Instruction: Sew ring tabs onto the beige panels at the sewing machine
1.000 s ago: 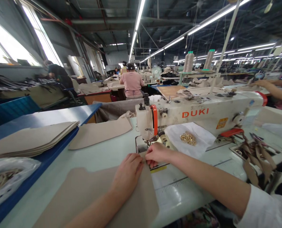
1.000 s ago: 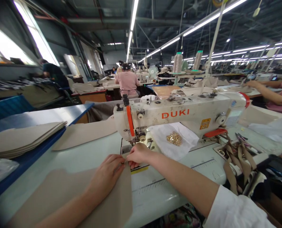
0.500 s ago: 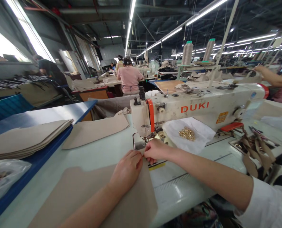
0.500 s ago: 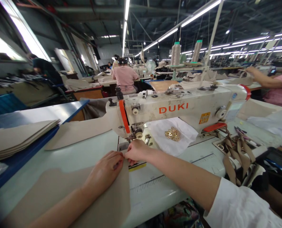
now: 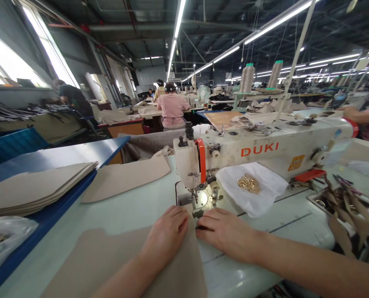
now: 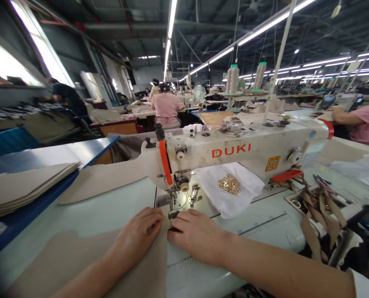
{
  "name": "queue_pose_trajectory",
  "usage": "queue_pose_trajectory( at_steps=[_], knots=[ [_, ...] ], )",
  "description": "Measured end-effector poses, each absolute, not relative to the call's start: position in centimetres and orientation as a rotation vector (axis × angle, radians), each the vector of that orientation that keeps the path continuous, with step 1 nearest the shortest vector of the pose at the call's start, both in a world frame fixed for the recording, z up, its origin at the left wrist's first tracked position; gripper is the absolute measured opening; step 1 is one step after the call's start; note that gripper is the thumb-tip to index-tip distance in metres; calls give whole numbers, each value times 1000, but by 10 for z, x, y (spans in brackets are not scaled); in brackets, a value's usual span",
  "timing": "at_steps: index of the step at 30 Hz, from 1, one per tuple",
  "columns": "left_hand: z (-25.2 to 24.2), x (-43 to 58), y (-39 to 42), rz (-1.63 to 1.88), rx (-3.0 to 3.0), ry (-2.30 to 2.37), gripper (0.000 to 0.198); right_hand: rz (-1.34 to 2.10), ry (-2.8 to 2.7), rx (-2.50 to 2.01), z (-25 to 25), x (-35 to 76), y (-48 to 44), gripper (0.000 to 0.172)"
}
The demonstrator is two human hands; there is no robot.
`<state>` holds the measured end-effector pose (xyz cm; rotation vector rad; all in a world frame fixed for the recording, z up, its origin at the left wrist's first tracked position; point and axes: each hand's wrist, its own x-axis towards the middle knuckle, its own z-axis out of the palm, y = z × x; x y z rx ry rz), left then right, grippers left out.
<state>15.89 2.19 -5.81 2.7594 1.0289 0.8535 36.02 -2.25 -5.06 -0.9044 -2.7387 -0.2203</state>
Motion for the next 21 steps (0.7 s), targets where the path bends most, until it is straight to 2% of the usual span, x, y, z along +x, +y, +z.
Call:
queue_pose_trajectory(
  at_steps=[6,12,21],
  knots=[
    [-59,157,22,748,2795,1058,20,-220,-2625,-867,-58,344,-11,9],
    [-64,156,23,891,2824,981,23,-163,-2694,-780,-69,344,-9,12],
    [-65,160,25,876,2828,985,23,-101,-2686,-809,-66,345,-10,14]
  ],
)
